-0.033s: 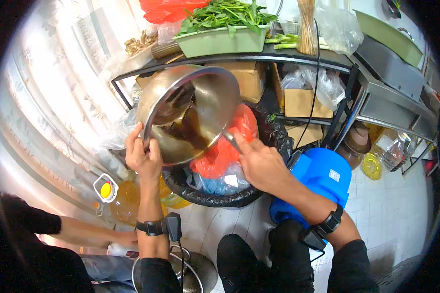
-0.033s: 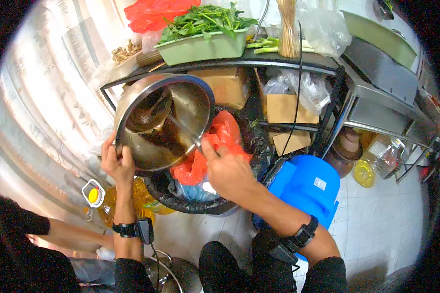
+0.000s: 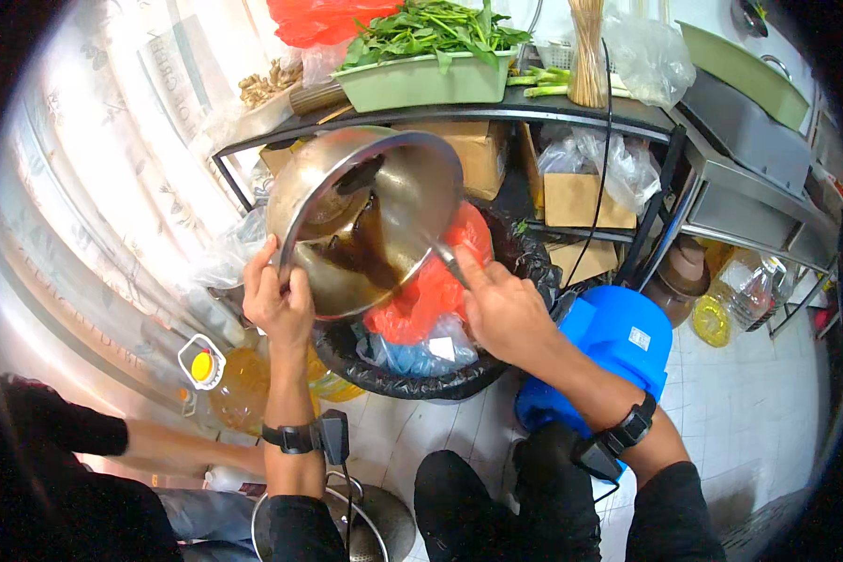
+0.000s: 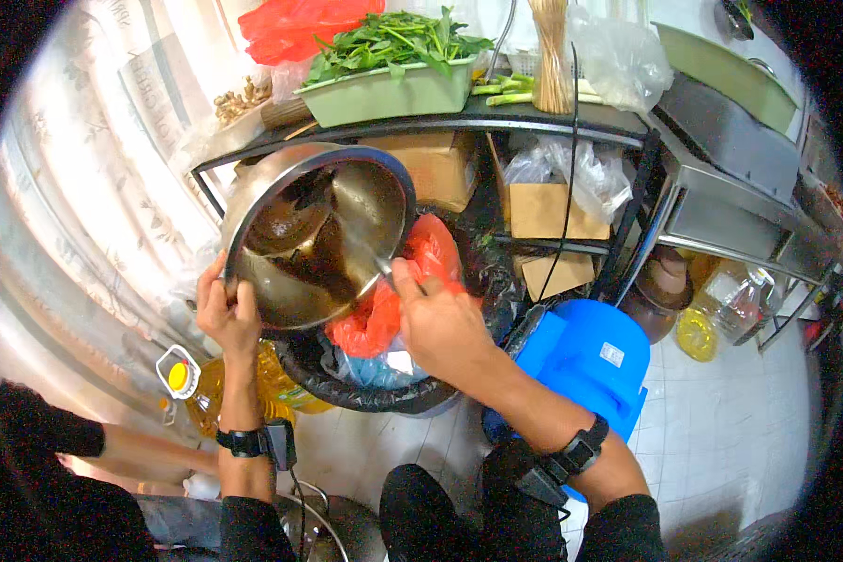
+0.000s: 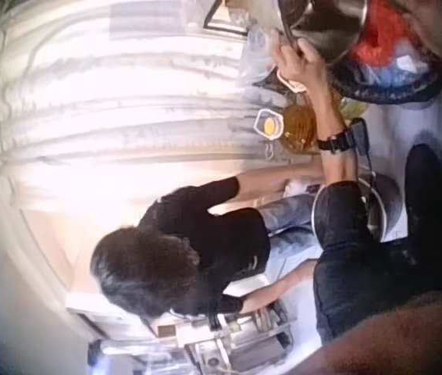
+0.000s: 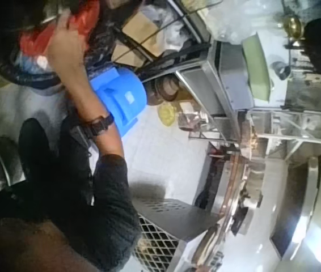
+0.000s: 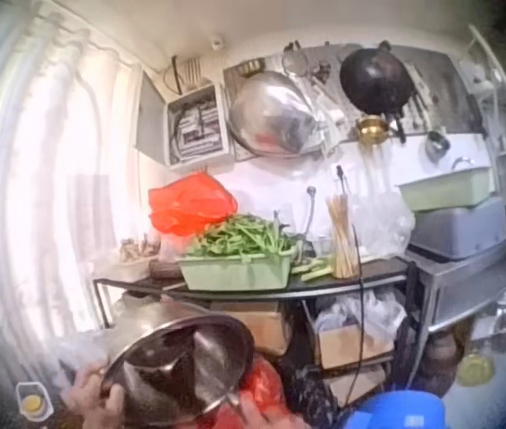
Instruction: Clean a wok and prepare to cook crawfish by gathering ingredients and oil in a professional kitchen setting.
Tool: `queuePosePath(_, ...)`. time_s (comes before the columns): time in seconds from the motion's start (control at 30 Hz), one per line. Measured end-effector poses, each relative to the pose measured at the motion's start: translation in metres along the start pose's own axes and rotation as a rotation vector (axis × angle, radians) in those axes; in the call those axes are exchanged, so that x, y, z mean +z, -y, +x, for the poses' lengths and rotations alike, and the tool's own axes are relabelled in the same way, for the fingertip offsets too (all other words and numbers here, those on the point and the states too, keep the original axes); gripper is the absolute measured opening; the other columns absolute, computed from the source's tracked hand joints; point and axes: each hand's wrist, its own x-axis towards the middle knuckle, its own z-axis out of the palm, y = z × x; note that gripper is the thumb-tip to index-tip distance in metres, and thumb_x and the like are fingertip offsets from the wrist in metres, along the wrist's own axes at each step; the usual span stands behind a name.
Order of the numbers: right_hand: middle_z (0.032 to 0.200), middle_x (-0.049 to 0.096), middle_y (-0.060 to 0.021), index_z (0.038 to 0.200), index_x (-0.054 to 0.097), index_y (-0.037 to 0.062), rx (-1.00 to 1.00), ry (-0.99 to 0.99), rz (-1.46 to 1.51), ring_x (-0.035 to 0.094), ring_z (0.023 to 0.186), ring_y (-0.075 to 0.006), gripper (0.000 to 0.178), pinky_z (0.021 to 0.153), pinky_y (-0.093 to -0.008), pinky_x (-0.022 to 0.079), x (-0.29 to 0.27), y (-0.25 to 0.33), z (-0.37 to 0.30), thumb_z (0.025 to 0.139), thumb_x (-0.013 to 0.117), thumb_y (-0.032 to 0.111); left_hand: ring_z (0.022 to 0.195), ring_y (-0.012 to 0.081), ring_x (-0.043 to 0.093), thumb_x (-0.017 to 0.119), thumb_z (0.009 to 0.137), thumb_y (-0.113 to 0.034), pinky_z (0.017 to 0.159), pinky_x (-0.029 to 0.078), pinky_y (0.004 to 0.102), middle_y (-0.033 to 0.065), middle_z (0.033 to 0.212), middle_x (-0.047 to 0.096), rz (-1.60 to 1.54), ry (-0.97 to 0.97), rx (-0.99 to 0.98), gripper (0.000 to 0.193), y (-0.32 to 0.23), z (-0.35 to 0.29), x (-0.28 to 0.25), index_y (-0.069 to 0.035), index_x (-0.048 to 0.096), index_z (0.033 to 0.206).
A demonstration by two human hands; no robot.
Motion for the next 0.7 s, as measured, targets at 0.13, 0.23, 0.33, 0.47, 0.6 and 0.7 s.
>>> queuePosePath(0.13,0.081,0.053,-0.0226,0.12,0.037,0.0012,0.069,-0.028,0.01,0.054,0.069,-0.0383,0.046,0.062,-0.0462,0.043,0.007,-0.015,0.006,0.076,0.049,0.013,0.059,0.0206,0.054,0.054,0.059,0.006,0.05,0.041,0.0266,0.0174,0.092,0.059,-0.026,-0.049,0.047,0.01,-0.007,0.007,0.01,0.004,0.044,0.058)
queuePosePath(0.23,0.08,0.054,-0.0233,0.118,0.038,0.0003,0.069,0.034,-0.02,0.054,0.07,-0.0387,0.045,0.066,-0.046,0.043,0.019,-0.019,0.0,0.076,0.048,0.012,0.058,0.019,0.053,0.054,0.058,0.007,0.051,0.041,0.0263,0.0164,0.093,0.058,-0.022,-0.06,0.142,0.01,-0.009,0.012,0.01,0.004,0.044,0.059)
queuePosePath(0.33,0.082,0.055,-0.024,0.115,0.041,-0.0017,0.032,0.123,0.211,0.056,0.076,-0.036,0.042,0.07,-0.0416,0.043,0.011,-0.018,0.002,0.076,0.047,0.012,0.06,0.0183,0.053,0.054,0.058,0.007,0.052,0.042,0.027,0.0152,0.095,0.056,-0.05,-0.035,0.076,0.01,-0.012,0.01,0.011,0.004,0.044,0.06)
queuePosePath(0.47,0.07,0.055,-0.0246,0.113,0.042,0.0013,-0.035,0.062,0.432,0.055,0.068,-0.0396,0.04,0.064,-0.0477,0.042,0.004,-0.009,0.0,0.076,0.047,0.016,0.059,0.0178,0.051,0.054,0.058,0.007,0.053,0.042,0.0272,0.0146,0.096,0.055,-0.063,-0.04,0.095,0.01,-0.006,0.007,0.005,0.004,0.045,0.06)
queuePosePath(0.6,0.067,0.054,-0.0242,0.112,0.044,0.0044,-0.052,0.144,0.364,0.054,0.066,-0.0393,0.039,0.063,-0.0474,0.042,-0.004,-0.029,0.007,0.076,0.047,0.016,0.06,0.019,0.05,0.054,0.057,0.006,0.054,0.042,0.0268,0.0141,0.09,0.053,-0.081,-0.043,0.074,0.01,-0.01,0.005,0.004,0.003,0.046,0.061)
queuePosePath(0.7,0.065,0.054,-0.0234,0.113,0.044,0.0063,-0.108,0.186,0.244,0.054,0.064,-0.0393,0.038,0.061,-0.0474,0.042,-0.023,-0.034,0.009,0.076,0.046,0.017,0.062,0.0197,0.05,0.055,0.056,0.006,0.054,0.041,0.0267,0.0125,0.084,0.051,-0.05,-0.058,0.077,0.01,-0.012,0.004,0.004,0.003,0.047,0.062)
